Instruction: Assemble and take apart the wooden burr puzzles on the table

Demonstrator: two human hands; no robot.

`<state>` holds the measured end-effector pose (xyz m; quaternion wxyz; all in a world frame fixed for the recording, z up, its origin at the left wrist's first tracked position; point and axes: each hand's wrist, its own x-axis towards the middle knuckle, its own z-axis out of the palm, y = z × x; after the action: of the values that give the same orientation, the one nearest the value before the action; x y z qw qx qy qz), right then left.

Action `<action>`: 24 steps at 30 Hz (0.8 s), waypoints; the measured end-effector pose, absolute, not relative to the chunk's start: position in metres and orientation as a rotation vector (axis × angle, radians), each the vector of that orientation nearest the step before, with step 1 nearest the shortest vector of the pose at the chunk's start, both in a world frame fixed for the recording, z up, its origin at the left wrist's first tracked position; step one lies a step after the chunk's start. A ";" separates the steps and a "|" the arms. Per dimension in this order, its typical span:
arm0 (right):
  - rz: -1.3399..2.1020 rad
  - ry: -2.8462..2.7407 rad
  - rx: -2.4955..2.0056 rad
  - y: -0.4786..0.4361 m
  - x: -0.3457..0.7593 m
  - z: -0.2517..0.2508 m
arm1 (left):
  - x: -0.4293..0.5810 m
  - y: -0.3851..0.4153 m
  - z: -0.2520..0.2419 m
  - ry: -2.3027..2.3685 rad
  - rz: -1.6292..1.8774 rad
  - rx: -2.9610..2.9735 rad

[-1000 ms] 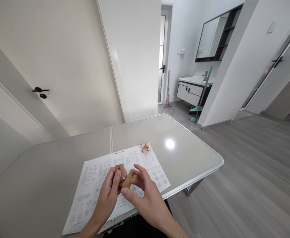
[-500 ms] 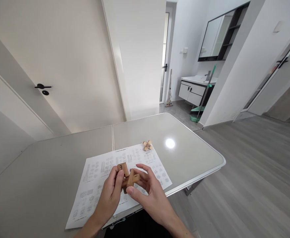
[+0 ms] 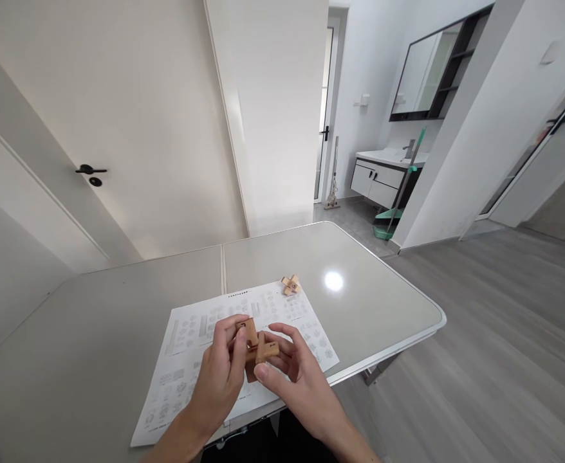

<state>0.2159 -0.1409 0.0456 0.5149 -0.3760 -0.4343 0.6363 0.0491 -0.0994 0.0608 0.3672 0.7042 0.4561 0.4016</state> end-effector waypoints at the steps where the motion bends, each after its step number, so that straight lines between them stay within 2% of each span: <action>1: 1.523 -1.048 -0.905 -0.141 0.216 0.046 | 0.049 -0.099 0.060 1.165 1.024 1.803; 11: 1.559 -1.059 -0.841 -0.141 0.220 0.037 | 0.056 -0.099 0.068 1.221 1.046 1.595; 24: 1.318 -1.244 -1.072 -0.140 0.219 0.049 | 0.069 -0.102 0.075 0.999 0.925 1.395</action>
<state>0.2195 -0.1397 0.0491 0.4952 -0.4423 -0.5131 0.5439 0.0687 -0.1016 0.0752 0.5615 0.5921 0.4242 0.3927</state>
